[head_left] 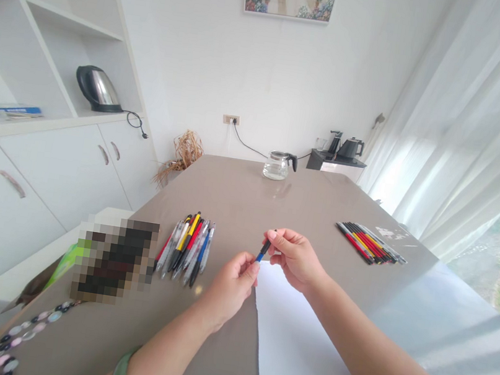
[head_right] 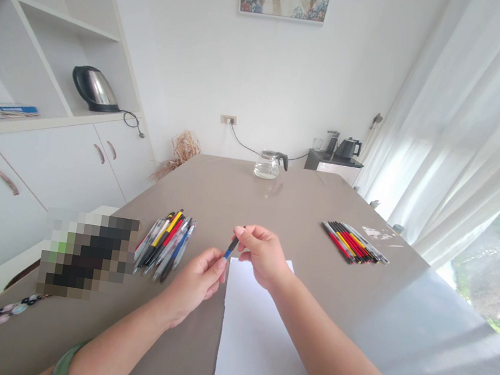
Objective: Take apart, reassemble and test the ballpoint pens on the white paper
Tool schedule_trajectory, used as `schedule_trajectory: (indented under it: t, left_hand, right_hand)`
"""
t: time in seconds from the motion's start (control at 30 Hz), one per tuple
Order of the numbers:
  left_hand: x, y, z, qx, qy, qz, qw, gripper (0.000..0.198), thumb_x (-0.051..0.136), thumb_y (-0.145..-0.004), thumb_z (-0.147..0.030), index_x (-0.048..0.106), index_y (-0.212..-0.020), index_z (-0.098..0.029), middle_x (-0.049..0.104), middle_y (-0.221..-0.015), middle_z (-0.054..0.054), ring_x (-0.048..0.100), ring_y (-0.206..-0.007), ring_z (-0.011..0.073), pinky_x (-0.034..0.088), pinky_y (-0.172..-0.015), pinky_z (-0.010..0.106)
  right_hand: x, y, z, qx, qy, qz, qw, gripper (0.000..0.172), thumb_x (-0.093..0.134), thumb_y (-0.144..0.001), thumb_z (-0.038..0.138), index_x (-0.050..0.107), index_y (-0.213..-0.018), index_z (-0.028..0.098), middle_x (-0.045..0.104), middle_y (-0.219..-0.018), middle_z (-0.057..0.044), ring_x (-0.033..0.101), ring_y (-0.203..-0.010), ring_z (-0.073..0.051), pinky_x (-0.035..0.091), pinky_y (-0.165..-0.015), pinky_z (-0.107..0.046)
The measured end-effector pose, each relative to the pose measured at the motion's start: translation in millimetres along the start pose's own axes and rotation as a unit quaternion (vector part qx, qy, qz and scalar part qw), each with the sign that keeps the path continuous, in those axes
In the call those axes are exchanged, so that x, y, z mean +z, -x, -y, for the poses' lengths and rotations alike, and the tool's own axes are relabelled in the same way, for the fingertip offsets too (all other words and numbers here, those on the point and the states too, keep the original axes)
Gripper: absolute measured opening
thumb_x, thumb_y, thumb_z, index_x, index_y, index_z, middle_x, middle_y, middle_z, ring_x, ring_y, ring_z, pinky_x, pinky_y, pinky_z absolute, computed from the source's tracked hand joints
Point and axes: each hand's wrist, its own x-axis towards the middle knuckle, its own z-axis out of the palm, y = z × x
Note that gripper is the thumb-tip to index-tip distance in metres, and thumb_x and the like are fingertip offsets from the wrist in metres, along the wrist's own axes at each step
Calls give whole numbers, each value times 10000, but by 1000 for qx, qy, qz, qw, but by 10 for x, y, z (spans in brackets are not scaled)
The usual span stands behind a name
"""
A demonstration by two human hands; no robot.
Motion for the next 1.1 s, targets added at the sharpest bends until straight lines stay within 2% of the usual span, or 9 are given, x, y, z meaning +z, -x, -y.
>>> schedule_trajectory:
  t: [0.17,0.47,0.57,0.67,0.8,0.93,1.0,1.1]
  left_hand:
    - [-5,11,-21,-35,54,10,998,374,378,-780,-495,513,-813,-148,415,-603,-36,280,-402,37,184,-388,190]
    - [-35,5,20,5,-45,-27,999,252,517,-731,-416,478,-731,-167,423,-498,-55,410,-445,75,324,-453,197]
    - [-24,-1,6,10,-15,-30,999,263,529,-721,-418,488,-740,-159,403,-540,-57,339,-416,49,257,-398,178]
    - [-6,-4,-29,-6,30,-25,999,336,434,-766,-460,517,-769,-134,432,-619,-25,309,-415,40,204,-377,183]
    - [-14,-10,-40,-28,-10,-27,999,366,387,-788,-465,524,-779,-126,446,-632,-12,318,-420,43,210,-387,188]
    - [-41,-13,-16,6,-76,-44,996,286,460,-765,-434,495,-731,-152,420,-525,-41,374,-465,66,279,-448,188]
    - [-31,-9,-22,4,-71,-47,996,270,481,-755,-431,478,-739,-161,401,-498,-53,365,-453,67,279,-449,189]
    - [12,3,-64,-8,-15,-42,999,303,479,-746,-459,480,-756,-155,365,-525,-58,306,-430,55,216,-405,185]
  right_hand:
    - [-22,-6,-8,0,2,-7,1000,269,613,-666,360,501,-555,142,538,-704,-12,448,-578,-82,331,-490,-218]
    - [0,0,9,0,2,-4,1000,262,620,-657,362,502,-565,147,523,-647,1,430,-547,-78,323,-480,-217]
    - [0,-2,6,0,2,-8,1000,255,619,-658,365,508,-578,150,515,-620,7,425,-534,-76,321,-477,-217]
    - [-10,-10,1,3,-5,-8,1000,259,623,-654,365,505,-576,148,518,-610,8,423,-518,-71,318,-475,-217]
    - [-13,-13,7,12,-13,-9,1000,263,634,-640,371,509,-580,147,535,-621,0,438,-519,-74,322,-477,-222]
    - [5,5,36,7,-16,-12,1000,267,642,-627,372,507,-568,150,523,-589,13,434,-504,-72,328,-480,-226]
    - [11,13,48,4,-16,-10,1000,267,642,-625,377,512,-570,150,529,-596,13,437,-506,-72,330,-482,-226]
    - [5,11,49,3,-15,-8,1000,272,640,-623,389,518,-579,150,540,-614,7,446,-516,-75,334,-484,-226]
